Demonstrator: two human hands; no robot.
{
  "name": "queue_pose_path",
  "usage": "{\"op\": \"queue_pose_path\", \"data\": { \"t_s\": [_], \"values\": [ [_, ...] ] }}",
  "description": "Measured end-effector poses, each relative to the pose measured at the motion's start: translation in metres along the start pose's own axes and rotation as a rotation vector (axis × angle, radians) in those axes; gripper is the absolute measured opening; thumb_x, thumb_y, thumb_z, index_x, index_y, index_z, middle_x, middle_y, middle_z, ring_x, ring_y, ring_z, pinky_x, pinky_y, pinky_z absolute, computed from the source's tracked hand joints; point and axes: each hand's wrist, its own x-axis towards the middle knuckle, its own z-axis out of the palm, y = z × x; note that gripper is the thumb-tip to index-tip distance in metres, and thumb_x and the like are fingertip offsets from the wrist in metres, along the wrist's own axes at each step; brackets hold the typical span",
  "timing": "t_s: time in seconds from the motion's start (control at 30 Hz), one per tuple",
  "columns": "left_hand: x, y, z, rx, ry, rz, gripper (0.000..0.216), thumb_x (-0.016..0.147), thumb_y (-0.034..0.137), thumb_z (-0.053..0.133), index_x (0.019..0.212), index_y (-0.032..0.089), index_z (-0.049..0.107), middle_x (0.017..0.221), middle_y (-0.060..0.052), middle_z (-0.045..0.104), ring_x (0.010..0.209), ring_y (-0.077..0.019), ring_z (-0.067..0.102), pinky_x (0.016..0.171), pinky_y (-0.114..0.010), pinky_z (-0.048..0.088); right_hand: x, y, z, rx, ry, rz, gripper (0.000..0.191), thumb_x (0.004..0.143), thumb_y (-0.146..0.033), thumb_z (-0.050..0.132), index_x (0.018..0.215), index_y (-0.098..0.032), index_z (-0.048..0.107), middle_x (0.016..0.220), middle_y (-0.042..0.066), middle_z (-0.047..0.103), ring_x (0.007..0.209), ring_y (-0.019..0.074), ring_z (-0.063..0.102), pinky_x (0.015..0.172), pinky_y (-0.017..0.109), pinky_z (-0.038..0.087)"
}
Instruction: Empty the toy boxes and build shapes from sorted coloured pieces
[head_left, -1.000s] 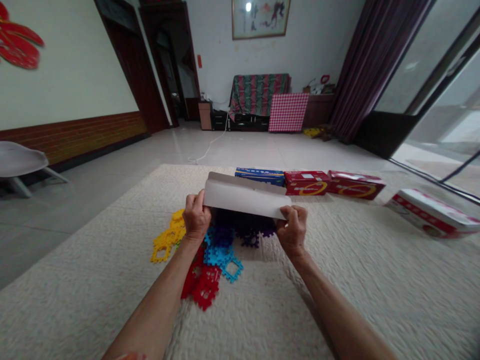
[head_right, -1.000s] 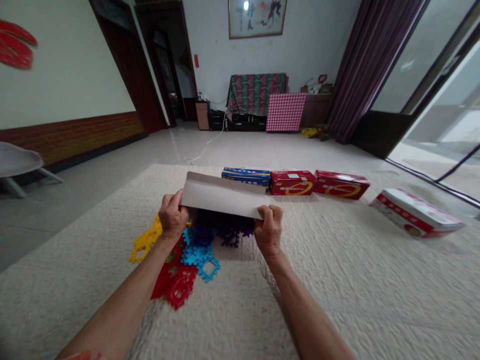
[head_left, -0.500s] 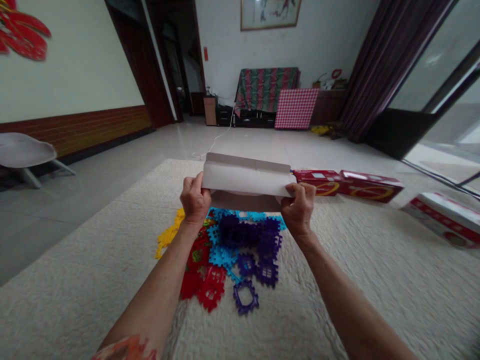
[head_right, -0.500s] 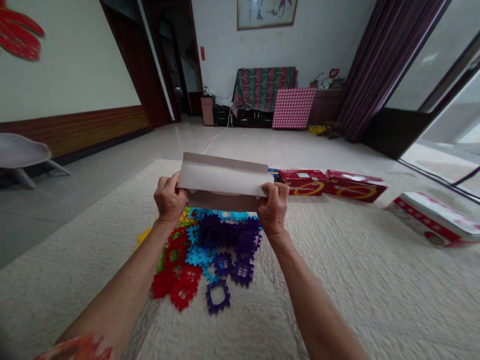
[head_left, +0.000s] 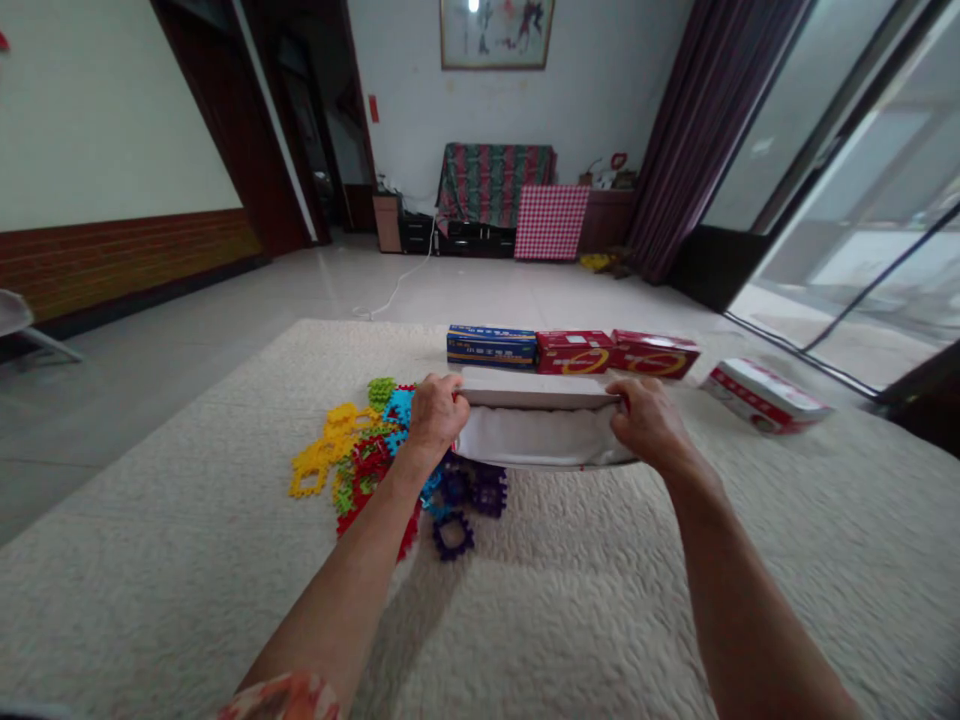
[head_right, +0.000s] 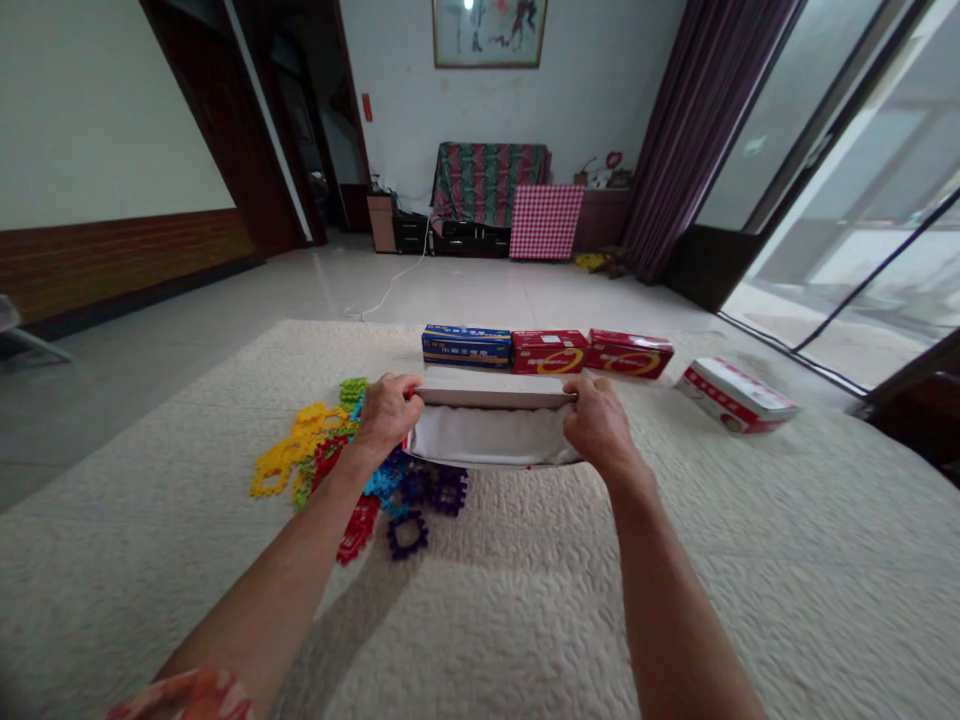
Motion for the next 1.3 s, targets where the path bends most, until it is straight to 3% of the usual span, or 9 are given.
{"op": "queue_pose_path", "data": {
  "t_s": [0.17, 0.33, 0.53, 0.63, 0.73, 0.83, 1.0, 1.17, 1.3],
  "values": [
    [-0.031, 0.036, 0.026, -0.074, -0.089, 0.039, 0.034, 0.077, 0.012, 0.055, 0.104, 0.016, 0.075, 0.096, -0.011, 0.072, 0.092, -0.0226, 0.066, 0.088, -0.03, 0.049, -0.024, 0.039, -0.029, -0.078, -0.072, 0.125, 0.043, 0.065, -0.01, 0.054, 0.105, -0.014, 0.071, 0.1, 0.014, 0.062, 0.09, 0.0268, 0.062, 0.082, 0.038, 0.05],
    [-0.054, 0.056, 0.046, -0.101, -0.168, 0.05, 0.032, 0.079, 0.013, 0.055, 0.104, 0.017, 0.075, 0.098, -0.01, 0.073, 0.092, -0.0211, 0.066, 0.088, -0.029, 0.048, -0.051, 0.065, -0.03, -0.069, -0.075, 0.185, 0.044, 0.065, -0.008, 0.054, 0.107, -0.012, 0.07, 0.103, 0.015, 0.062, 0.092, 0.0261, 0.063, 0.086, 0.037, 0.05],
    [-0.061, 0.052, 0.046, -0.212, -0.134, -0.061, 0.032, 0.083, 0.023, 0.056, 0.109, 0.014, 0.072, 0.092, -0.01, 0.073, 0.092, -0.0218, 0.066, 0.088, -0.029, 0.046, -0.071, 0.076, -0.021, 0.096, 0.026, 0.365, 0.056, 0.074, -0.023, 0.057, 0.128, -0.009, 0.058, 0.12, 0.02, 0.059, 0.085, 0.0239, 0.066, 0.088, 0.04, 0.05],
    [-0.057, 0.046, 0.047, -0.302, -0.101, -0.202, 0.032, 0.085, 0.027, 0.053, 0.109, 0.016, 0.071, 0.091, -0.009, 0.074, 0.095, -0.0236, 0.066, 0.089, -0.032, 0.045, -0.067, 0.08, -0.019, 0.152, -0.015, 0.505, 0.058, 0.079, -0.031, 0.057, 0.132, -0.008, 0.055, 0.113, 0.02, 0.065, 0.094, 0.0286, 0.066, 0.09, 0.042, 0.048],
    [-0.053, 0.042, 0.053, -0.466, -0.17, -0.281, 0.028, 0.085, 0.026, 0.05, 0.099, 0.017, 0.073, 0.095, -0.009, 0.074, 0.099, -0.0246, 0.065, 0.091, -0.033, 0.045, -0.06, 0.084, -0.015, 0.254, -0.101, 0.572, 0.046, 0.084, -0.037, 0.054, 0.121, -0.011, 0.063, 0.099, 0.017, 0.071, 0.098, 0.0302, 0.066, 0.089, 0.041, 0.048],
    [-0.051, 0.043, 0.062, -0.567, -0.207, -0.294, 0.03, 0.086, 0.026, 0.047, 0.1, 0.017, 0.072, 0.108, -0.008, 0.073, 0.106, -0.0224, 0.065, 0.094, -0.031, 0.047, -0.055, 0.085, -0.01, 0.33, -0.1, 0.561, 0.041, 0.087, -0.04, 0.05, 0.111, -0.013, 0.068, 0.091, 0.015, 0.073, 0.094, 0.0283, 0.068, 0.085, 0.038, 0.05],
    [-0.05, 0.045, 0.07, -0.756, -0.101, -0.342, 0.039, 0.085, 0.026, 0.049, 0.12, 0.017, 0.066, 0.132, -0.01, 0.064, 0.123, -0.0213, 0.057, 0.103, -0.033, 0.044, -0.056, 0.085, -0.008, 0.467, -0.014, 0.504, 0.056, 0.091, -0.047, 0.038, 0.131, -0.011, 0.055, 0.105, 0.015, 0.072, 0.093, 0.0252, 0.068, 0.078, 0.035, 0.052],
    [-0.047, 0.043, 0.066, -0.875, -0.016, -0.34, 0.039, 0.089, 0.038, 0.047, 0.117, 0.019, 0.067, 0.122, -0.009, 0.069, 0.108, -0.0216, 0.066, 0.093, -0.036, 0.052, -0.057, 0.081, -0.015, 0.616, 0.221, 0.387, 0.067, 0.085, -0.067, 0.038, 0.112, -0.012, 0.066, 0.109, 0.016, 0.07, 0.103, 0.0286, 0.062, 0.091, 0.041, 0.047],
    [-0.046, 0.046, 0.06, -0.899, -0.034, -0.304, 0.042, 0.094, 0.045, 0.04, 0.104, 0.019, 0.071, 0.103, -0.006, 0.075, 0.1, -0.02, 0.068, 0.088, -0.033, 0.055, -0.061, 0.076, -0.018, 0.753, 0.284, 0.418, 0.073, 0.085, -0.074, 0.034, 0.109, -0.015, 0.068, 0.104, 0.012, 0.071, 0.099, 0.0262, 0.063, 0.086, 0.039, 0.048]
  ]
}}
